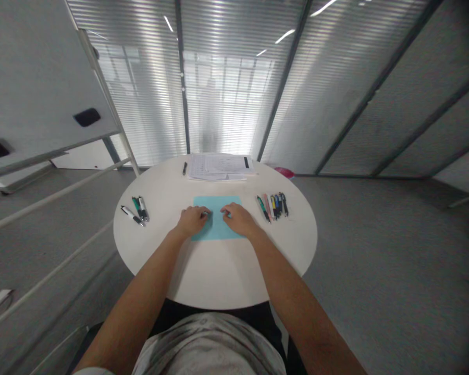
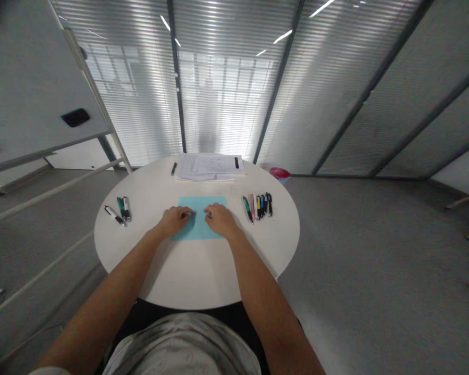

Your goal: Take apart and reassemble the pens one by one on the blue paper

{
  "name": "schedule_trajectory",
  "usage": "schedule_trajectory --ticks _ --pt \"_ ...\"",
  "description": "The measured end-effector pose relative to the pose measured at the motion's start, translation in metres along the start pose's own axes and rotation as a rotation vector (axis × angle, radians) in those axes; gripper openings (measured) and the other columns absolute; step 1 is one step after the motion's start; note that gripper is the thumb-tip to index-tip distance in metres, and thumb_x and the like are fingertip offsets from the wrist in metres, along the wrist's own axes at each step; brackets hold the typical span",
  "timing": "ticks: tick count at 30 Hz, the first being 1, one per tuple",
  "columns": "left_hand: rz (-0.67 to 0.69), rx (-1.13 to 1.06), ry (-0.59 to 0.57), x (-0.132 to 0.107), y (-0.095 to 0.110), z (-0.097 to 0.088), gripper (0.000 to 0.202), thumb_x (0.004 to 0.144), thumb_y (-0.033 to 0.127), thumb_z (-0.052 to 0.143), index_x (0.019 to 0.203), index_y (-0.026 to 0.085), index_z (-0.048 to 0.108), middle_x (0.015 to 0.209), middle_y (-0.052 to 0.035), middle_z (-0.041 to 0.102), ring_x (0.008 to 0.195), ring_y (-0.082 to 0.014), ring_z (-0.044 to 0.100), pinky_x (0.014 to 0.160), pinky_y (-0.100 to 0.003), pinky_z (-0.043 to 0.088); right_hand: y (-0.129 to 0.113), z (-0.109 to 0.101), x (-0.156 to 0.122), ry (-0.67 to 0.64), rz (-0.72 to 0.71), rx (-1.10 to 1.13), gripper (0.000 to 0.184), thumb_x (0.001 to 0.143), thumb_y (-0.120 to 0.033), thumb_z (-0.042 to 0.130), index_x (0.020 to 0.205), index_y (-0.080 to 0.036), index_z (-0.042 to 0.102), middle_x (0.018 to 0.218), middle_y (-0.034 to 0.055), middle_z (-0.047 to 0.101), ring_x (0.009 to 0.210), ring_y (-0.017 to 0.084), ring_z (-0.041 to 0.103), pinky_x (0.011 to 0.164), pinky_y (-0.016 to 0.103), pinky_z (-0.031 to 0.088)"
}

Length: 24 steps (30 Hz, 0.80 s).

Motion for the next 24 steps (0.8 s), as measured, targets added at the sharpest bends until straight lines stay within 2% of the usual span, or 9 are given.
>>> schedule_trajectory --ticks 3,5,7,10,12,14,16,21,24 --pt "-0.02 -0.009 0.027 -0.002 0.001 -0.008 0.036 0.086 0.028 0.042 0.11 0.031 0.069 0.102 -0.0059 0.068 0.095 -0.0244 0.06 0.085 -0.037 0.043 -0.001 0.007 -0.001 -0.032 -0.013 -0.006 0.025 0.086 -0.02 0.053 0.107 -0.02 0.067 0.099 0.0067 0.062 0.095 0.017 0.057 0.089 0.028 0.041" --pt "-0.083 -0.004 0.095 -0.004 -0.005 -0.022 0.035 0.086 0.027 0.043 0.107 0.029 0.07 0.103 -0.0075 0.066 0.095 -0.0244 0.059 0.084 -0.037 0.043 0.003 0.007 0.0 -0.031 0.004 0.013 0.025 0.087 -0.019 0.052 0.107 -0.02 0.067 0.099 0.0066 0.062 0.094 0.016 0.057 0.088 0.027 0.041" --pt "-0.202 0.022 0.219 -0.009 -0.019 -0.041 0.034 0.085 0.025 0.044 0.107 0.026 0.07 0.104 -0.0096 0.065 0.099 -0.0264 0.057 0.086 -0.039 0.042 0.006 0.007 0.0 -0.037 0.017 0.032 0.025 0.088 -0.018 0.052 0.107 -0.02 0.068 0.1 0.0065 0.062 0.093 0.015 0.058 0.088 0.026 0.041" --pt "-0.401 0.06 0.469 -0.023 -0.044 -0.071 0.036 0.085 0.028 0.045 0.112 0.024 0.068 0.11 -0.0138 0.06 0.108 -0.0323 0.051 0.09 -0.047 0.038 0.008 0.009 0.001 -0.043 0.022 0.036 0.024 0.088 -0.018 0.051 0.106 -0.02 0.068 0.099 0.0065 0.062 0.092 0.015 0.058 0.086 0.026 0.041" --pt "-0.513 0.084 0.579 -0.033 -0.06 -0.081 0.039 0.083 0.03 0.048 0.117 0.021 0.065 0.116 -0.0171 0.056 0.113 -0.0359 0.047 0.093 -0.05 0.034 0.01 0.011 0.001 -0.036 0.019 0.036 0.024 0.088 -0.018 0.051 0.105 -0.02 0.068 0.099 0.0065 0.062 0.092 0.015 0.058 0.086 0.025 0.041" --pt "-0.604 0.096 0.627 -0.04 -0.074 -0.083 0.045 0.081 0.031 0.051 0.123 0.019 0.061 0.123 -0.0188 0.052 0.116 -0.0377 0.043 0.095 -0.052 0.031 0.011 0.012 0.001 -0.029 0.015 0.038 0.024 0.088 -0.018 0.052 0.105 -0.02 0.068 0.098 0.0064 0.062 0.092 0.015 0.058 0.085 0.025 0.041" --pt "-0.679 0.093 0.601 -0.042 -0.086 -0.076 0.049 0.08 0.033 0.051 0.126 0.017 0.059 0.129 -0.0204 0.047 0.12 -0.0391 0.04 0.096 -0.053 0.029 0.013 0.013 0.001 -0.023 0.014 0.043 0.023 0.087 -0.018 0.053 0.104 -0.02 0.069 0.097 0.0063 0.062 0.091 0.015 0.058 0.085 0.025 0.041" --pt "-0.715 0.098 0.342 -0.033 -0.099 -0.048 0.048 0.081 0.039 0.048 0.119 0.015 0.063 0.124 -0.0231 0.051 0.119 -0.0399 0.043 0.098 -0.052 0.028 0.013 0.013 0.001 -0.028 0.008 0.055 0.024 0.088 -0.018 0.052 0.104 -0.019 0.069 0.099 0.0069 0.062 0.092 0.015 0.059 0.086 0.026 0.041" --pt "-0.701 0.102 0.327 -0.031 -0.098 -0.05 0.045 0.08 0.039 0.048 0.115 0.017 0.065 0.121 -0.0223 0.053 0.117 -0.0392 0.045 0.097 -0.053 0.028 0.013 0.013 0.001 -0.038 0.016 0.052 0.024 0.088 -0.018 0.052 0.105 -0.02 0.068 0.1 0.0073 0.063 0.092 0.015 0.058 0.086 0.026 0.041"
Point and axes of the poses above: each hand's wrist, its own x-axis towards the middle knuckle, its own z-axis out of the palm, y = z × x, the point moved 9 cm from there along x, towards the middle knuckle
